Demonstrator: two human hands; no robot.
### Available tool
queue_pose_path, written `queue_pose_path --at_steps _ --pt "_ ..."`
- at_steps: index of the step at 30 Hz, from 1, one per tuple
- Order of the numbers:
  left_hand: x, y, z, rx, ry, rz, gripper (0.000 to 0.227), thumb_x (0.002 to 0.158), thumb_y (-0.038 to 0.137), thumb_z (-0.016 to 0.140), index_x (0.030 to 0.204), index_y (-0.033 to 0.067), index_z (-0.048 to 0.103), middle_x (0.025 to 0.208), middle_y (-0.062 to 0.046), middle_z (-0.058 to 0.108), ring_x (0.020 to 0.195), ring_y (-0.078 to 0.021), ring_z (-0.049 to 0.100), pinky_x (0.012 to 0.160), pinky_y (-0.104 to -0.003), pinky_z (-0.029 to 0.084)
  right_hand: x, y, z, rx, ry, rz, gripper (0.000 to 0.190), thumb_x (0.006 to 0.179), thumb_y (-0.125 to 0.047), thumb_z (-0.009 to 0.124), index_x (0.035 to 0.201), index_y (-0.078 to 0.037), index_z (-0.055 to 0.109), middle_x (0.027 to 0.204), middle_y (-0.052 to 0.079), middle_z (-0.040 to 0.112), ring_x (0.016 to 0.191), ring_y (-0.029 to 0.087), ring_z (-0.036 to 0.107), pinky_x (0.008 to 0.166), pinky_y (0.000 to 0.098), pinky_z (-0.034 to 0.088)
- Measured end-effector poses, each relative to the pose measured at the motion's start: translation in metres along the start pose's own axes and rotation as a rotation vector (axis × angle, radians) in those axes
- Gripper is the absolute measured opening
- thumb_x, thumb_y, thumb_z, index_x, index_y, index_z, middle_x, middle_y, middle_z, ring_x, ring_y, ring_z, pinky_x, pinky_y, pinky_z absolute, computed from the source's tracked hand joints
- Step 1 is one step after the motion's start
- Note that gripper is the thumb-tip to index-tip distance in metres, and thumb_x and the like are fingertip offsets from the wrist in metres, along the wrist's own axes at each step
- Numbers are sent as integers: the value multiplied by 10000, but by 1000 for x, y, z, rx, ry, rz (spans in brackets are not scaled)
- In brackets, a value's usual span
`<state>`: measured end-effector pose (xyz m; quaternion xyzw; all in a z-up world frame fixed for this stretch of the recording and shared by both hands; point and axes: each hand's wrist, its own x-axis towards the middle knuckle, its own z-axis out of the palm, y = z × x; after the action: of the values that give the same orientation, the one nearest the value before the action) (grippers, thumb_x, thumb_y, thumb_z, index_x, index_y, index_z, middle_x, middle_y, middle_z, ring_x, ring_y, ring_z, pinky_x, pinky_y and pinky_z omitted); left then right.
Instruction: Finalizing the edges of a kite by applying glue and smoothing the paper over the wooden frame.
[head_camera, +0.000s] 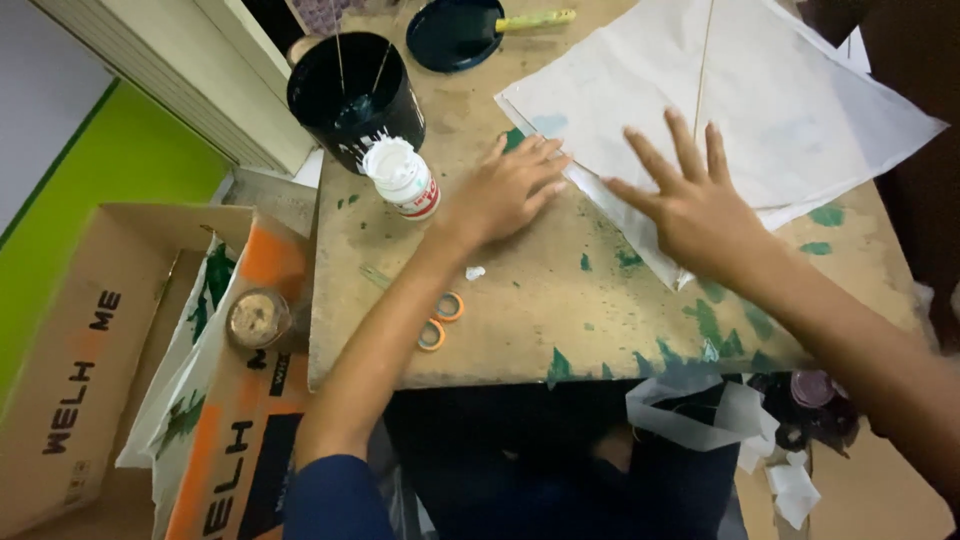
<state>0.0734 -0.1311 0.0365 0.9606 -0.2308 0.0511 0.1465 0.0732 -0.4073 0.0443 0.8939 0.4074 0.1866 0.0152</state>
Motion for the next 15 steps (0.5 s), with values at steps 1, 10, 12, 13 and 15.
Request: queue_pose_path --at_steps 1,10,12,13,15 --pt "1 -3 3 2 0 4 429 1081 408 481 1471 263 587 1550 -59 533 1457 -315 450 1218 -638 256 3 0 4 -1 2 3 621 852 -18 592 1388 -317 688 1700 117 441 1607 481 175 1272 645 131" --pt "3 -3 8 48 -90 -43 466 1081 440 412 1514 311 522 1606 7 469 1519 -284 359 1215 -683 205 7 -21 13 -322 75 -79 450 925 -231 620 1339 -401 668 1596 -3 538 1564 357 360 1221 620 264" --pt "4 0 12 135 -40 -51 464 1066 431 426 1489 290 553 1573 4 512 1515 -292 359 1216 -686 204 6 -19 17 -334 79 -79 434 942 -243 609 1344 -399 661 1602 -11 533 1553 341 376 1194 603 303" --pt "2 0 12 136 -40 -55 464 1066 431 426 1489 290 553 1573 4 512 1515 -292 359 1216 -686 204 4 -18 17 -333 80 -82 434 942 -243 609 1344 -399 661 1602 -11 533 1553 341 376 1194 603 303" --pt "0 -1 11 147 -35 -54 475 1068 451 420 1498 291 542 1574 14 510 1514 -309 354 1214 -699 196 -1 -16 16 -273 -66 -54 485 934 -252 601 1396 -400 613 1649 -6 473 1569 357 341 1178 626 301"
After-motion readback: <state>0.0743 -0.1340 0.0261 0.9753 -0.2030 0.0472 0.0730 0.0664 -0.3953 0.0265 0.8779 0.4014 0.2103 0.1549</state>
